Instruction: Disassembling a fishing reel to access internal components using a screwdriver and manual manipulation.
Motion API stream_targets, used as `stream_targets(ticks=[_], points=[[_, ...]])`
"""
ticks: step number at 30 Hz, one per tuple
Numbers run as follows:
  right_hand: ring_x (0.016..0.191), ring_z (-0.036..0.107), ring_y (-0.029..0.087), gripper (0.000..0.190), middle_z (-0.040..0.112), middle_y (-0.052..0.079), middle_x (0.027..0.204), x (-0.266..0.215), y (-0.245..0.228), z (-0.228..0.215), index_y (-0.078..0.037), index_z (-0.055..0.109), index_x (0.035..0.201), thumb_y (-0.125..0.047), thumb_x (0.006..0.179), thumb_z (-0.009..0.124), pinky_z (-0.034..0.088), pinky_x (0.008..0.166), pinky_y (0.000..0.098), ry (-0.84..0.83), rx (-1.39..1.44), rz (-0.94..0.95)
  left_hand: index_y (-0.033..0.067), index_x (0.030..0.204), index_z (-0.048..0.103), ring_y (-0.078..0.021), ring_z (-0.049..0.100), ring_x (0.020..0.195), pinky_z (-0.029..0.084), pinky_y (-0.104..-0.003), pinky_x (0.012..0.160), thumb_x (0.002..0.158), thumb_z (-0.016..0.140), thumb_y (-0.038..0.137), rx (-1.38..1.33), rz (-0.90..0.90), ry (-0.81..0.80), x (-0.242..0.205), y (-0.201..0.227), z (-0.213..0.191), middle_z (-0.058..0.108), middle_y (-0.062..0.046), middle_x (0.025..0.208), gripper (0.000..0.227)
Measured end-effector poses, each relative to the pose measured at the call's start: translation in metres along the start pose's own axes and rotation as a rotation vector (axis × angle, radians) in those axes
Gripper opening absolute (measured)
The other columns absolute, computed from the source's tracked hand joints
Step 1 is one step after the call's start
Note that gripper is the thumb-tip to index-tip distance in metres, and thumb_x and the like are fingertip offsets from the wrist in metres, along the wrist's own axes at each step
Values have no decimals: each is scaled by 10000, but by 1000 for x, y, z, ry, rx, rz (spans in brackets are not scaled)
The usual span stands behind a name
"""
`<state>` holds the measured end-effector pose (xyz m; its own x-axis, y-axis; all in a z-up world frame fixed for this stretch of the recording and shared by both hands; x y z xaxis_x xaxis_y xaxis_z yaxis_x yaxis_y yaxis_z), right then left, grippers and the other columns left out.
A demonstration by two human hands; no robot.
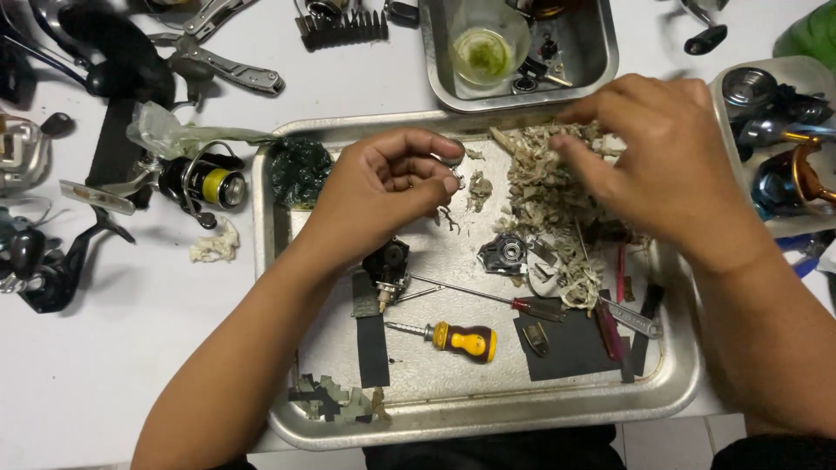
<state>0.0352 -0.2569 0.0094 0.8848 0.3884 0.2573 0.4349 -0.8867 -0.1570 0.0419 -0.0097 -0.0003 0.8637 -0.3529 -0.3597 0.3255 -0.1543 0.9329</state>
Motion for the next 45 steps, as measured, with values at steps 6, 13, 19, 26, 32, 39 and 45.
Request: stream_targets(ticks=[6,13,19,26,32,39,45], points=[[906,724,293,183,776,82,1068,-10,31,13,-119,792,1098,-249,982,734,544,772,441,-149,-72,37,101,1133,724,-74,716,853,625,-211,846,869,756,92,-44,141,21,6,-7,-13,766,-29,932,266],[836,702,334,395,711,72,986,-1,24,25,-166,757,1288,-140,896,723,575,644,479,-207,-153,-26,101,1126,724,-86,706,850,632,-224,823,861,770,101,-65,115,39,12,-16,-14,753,-30,932,269],[664,686,273,377,649,30,807,2,23,39,-239,739,1254,-213,878,758,572,444,416,-344,-339,-80,120,1120,738,-73,697,844,630,-217,839,865,757,104,23,124,17,17,-24,-11,750,0,929,256],[804,631,349,130,629,102,925,-16,26,26,-69,635,1041,-187,995,604,542,628,489,-185,-317,-115,104,1120,726,-85,707,833,656,-239,794,882,749,100,-42,130,-3,22,-30,-12,749,-23,929,239],[553,526,273,265,515,51,680,-32,41,40,-90,528,795,-161,1050,510,508,466,445,-213,-324,-87,86,1151,721,-101,708,843,662,-245,748,893,741,115,-114,101,-7,24,-34,-13,736,-35,955,260],[621,625,166,128,631,-59,705,-29,18,6,-259,761,880,-255,997,812,475,443,310,-138,-482,-230,105,1135,726,-97,717,863,664,-243,770,887,747,123,-84,97,14,23,-33,-13,765,-40,988,250],[721,668,186,108,629,-104,756,-28,19,-1,-305,697,858,-271,957,725,540,615,330,-163,-678,-176,109,1122,728,-96,719,883,657,-242,806,879,758,130,-81,115,4,26,-37,-12,769,-34,1003,245]])
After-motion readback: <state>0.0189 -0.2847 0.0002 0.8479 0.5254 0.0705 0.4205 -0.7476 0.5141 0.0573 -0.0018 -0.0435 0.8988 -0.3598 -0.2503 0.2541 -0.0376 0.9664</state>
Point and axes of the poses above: each hand's wrist, its own x-axis towards the middle knuckle, its own z-axis out of the palm, y = z × x, the point moved 5 cm from there along x, towards the middle knuckle
